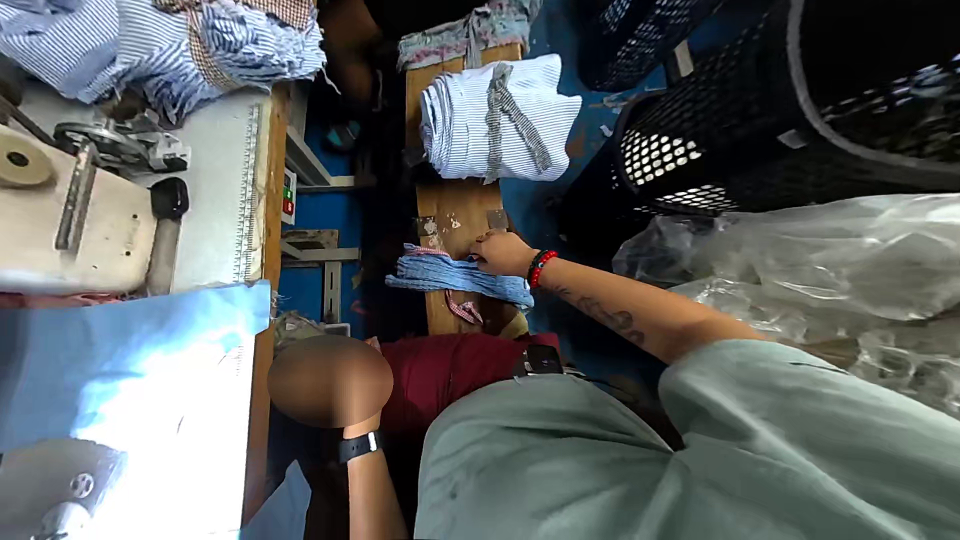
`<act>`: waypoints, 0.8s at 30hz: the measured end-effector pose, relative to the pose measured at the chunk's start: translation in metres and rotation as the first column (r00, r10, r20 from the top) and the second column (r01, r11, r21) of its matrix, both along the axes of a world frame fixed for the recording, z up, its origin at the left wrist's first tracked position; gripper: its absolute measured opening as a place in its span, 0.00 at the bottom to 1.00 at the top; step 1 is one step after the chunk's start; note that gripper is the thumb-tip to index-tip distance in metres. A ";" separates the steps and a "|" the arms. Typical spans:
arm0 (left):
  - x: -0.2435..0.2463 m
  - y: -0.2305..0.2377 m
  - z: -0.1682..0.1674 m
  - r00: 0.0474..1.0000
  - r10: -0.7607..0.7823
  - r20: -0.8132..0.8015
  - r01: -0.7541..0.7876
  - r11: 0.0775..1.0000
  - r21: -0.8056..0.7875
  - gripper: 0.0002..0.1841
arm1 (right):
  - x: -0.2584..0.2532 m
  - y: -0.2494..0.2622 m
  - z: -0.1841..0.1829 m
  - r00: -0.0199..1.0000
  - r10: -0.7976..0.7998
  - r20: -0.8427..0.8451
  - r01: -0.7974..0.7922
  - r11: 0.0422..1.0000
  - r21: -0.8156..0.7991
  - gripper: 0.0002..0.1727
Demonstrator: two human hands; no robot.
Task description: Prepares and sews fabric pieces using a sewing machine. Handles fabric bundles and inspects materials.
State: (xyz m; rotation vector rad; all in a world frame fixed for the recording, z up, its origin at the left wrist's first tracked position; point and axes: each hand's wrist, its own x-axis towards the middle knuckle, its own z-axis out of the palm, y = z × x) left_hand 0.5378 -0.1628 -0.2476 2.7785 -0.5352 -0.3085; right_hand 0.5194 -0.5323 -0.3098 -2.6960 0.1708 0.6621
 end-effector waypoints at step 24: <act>0.001 -0.046 0.059 0.960 -0.273 -0.060 0.198 0.816 -0.543 0.40 | 0.012 0.072 0.221 0.808 0.476 0.347 -0.589 0.656 0.472 0.13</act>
